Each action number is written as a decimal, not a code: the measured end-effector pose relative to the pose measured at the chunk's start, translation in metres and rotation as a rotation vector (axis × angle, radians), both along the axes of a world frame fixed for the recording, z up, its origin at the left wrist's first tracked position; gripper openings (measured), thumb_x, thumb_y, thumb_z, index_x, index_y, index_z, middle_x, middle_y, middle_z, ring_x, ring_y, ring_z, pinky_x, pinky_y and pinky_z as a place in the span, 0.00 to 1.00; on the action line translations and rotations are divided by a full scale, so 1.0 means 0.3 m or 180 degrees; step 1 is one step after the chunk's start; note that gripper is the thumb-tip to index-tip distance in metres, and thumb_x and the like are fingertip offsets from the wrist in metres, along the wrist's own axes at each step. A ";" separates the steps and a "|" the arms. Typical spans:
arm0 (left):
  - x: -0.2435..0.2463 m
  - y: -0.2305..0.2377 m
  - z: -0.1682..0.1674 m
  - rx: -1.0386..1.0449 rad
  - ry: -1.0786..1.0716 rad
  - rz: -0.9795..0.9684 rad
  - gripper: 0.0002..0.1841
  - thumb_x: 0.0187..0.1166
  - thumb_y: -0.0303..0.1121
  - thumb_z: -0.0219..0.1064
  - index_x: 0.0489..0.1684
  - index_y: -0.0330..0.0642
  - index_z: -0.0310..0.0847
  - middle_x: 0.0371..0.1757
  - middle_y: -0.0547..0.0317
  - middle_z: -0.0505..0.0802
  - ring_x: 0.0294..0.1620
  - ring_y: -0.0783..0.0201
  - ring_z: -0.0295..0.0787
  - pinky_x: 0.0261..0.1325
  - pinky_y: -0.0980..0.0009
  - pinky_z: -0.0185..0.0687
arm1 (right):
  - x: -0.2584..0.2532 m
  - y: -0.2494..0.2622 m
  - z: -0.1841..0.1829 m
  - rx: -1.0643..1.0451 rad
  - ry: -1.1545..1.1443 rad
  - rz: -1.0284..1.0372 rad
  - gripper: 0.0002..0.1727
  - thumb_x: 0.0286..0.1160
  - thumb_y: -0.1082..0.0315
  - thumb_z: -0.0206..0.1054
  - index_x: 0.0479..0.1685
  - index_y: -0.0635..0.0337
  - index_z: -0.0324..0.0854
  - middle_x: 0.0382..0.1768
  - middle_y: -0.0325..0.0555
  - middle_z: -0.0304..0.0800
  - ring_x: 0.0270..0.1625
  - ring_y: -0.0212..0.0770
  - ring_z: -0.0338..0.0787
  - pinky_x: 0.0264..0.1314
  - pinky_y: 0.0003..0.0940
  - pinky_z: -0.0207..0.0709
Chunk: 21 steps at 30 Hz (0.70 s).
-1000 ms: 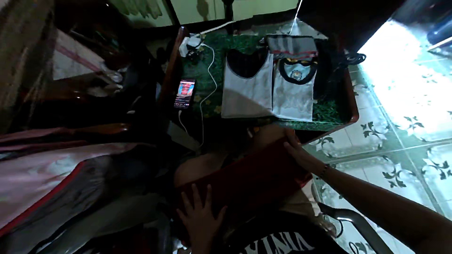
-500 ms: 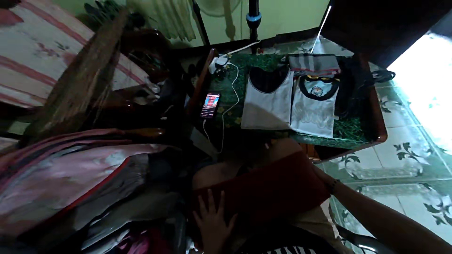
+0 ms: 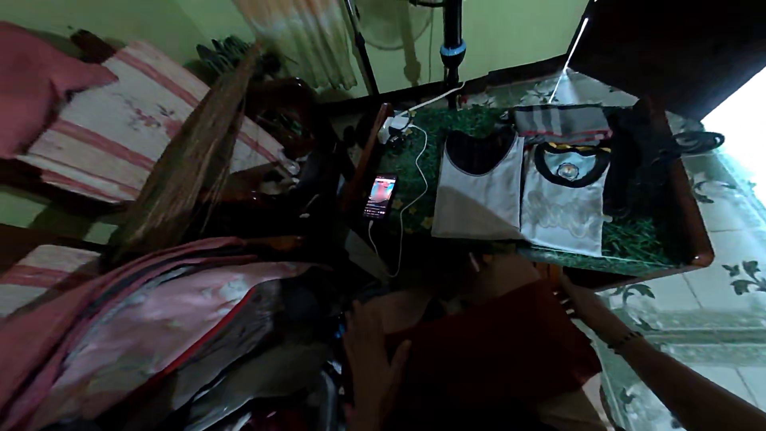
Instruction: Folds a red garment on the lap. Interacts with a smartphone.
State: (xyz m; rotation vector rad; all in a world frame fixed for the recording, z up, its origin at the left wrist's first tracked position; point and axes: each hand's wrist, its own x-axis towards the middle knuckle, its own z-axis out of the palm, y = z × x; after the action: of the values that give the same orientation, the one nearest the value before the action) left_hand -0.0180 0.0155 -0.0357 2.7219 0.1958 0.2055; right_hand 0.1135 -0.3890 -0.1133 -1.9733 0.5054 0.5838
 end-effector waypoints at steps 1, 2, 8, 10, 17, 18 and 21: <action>0.078 0.016 0.016 -0.0070 -0.0093 0.0002 0.53 0.79 0.72 0.45 0.91 0.31 0.54 0.92 0.28 0.54 0.93 0.28 0.42 0.88 0.30 0.41 | 0.016 -0.013 0.018 -0.0065 -0.0245 -0.0085 0.36 0.94 0.42 0.38 0.66 0.66 0.81 0.53 0.61 0.90 0.50 0.53 0.90 0.55 0.55 0.81; 0.162 0.028 0.034 -0.0127 -0.0151 0.0023 0.49 0.79 0.64 0.55 0.90 0.30 0.55 0.91 0.28 0.57 0.92 0.28 0.46 0.88 0.33 0.45 | 0.028 -0.022 0.042 -0.0083 -0.0592 -0.0146 0.34 0.94 0.45 0.41 0.65 0.67 0.81 0.51 0.60 0.90 0.49 0.52 0.90 0.55 0.53 0.82; 0.678 0.098 0.058 -0.0286 0.0366 0.0067 0.42 0.81 0.46 0.68 0.93 0.40 0.53 0.82 0.35 0.75 0.83 0.38 0.71 0.83 0.42 0.66 | 0.148 0.099 0.226 0.0562 -0.1946 0.0099 0.30 0.89 0.48 0.45 0.60 0.65 0.84 0.44 0.43 0.90 0.41 0.31 0.88 0.47 0.31 0.85; 0.823 0.110 0.034 -0.0243 0.0507 0.0137 0.43 0.81 0.44 0.70 0.94 0.42 0.49 0.80 0.33 0.77 0.81 0.36 0.72 0.81 0.39 0.67 | 0.200 0.213 0.286 0.0819 -0.2054 0.0359 0.28 0.91 0.52 0.45 0.59 0.66 0.84 0.45 0.44 0.91 0.44 0.32 0.89 0.50 0.32 0.86; 1.124 0.149 -0.073 -0.0029 0.0690 0.0360 0.49 0.75 0.47 0.75 0.95 0.45 0.48 0.77 0.26 0.76 0.75 0.27 0.74 0.71 0.32 0.74 | 0.378 0.623 0.345 0.1562 -0.1312 0.1099 0.24 0.93 0.57 0.46 0.62 0.63 0.85 0.52 0.46 0.89 0.48 0.33 0.88 0.53 0.30 0.84; 1.143 0.152 -0.083 0.0005 0.0751 0.0401 0.50 0.74 0.48 0.76 0.95 0.46 0.47 0.77 0.26 0.76 0.75 0.27 0.74 0.70 0.32 0.74 | 0.406 0.660 0.330 0.1628 -0.1218 0.1180 0.25 0.94 0.56 0.45 0.63 0.62 0.84 0.53 0.46 0.89 0.48 0.33 0.88 0.53 0.31 0.84; 1.183 0.163 -0.102 0.0086 0.0844 0.0504 0.54 0.70 0.50 0.78 0.96 0.48 0.45 0.76 0.27 0.77 0.75 0.27 0.74 0.68 0.31 0.75 | 0.470 0.739 0.281 0.1905 -0.0863 0.1182 0.28 0.95 0.52 0.42 0.64 0.61 0.83 0.54 0.47 0.87 0.49 0.36 0.89 0.52 0.33 0.85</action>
State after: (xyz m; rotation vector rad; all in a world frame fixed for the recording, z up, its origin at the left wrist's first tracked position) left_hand 0.3368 0.0644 -0.0665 2.7538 0.4877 -0.1115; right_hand 0.2545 -0.1673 -0.0288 -1.5324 -0.1999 0.5966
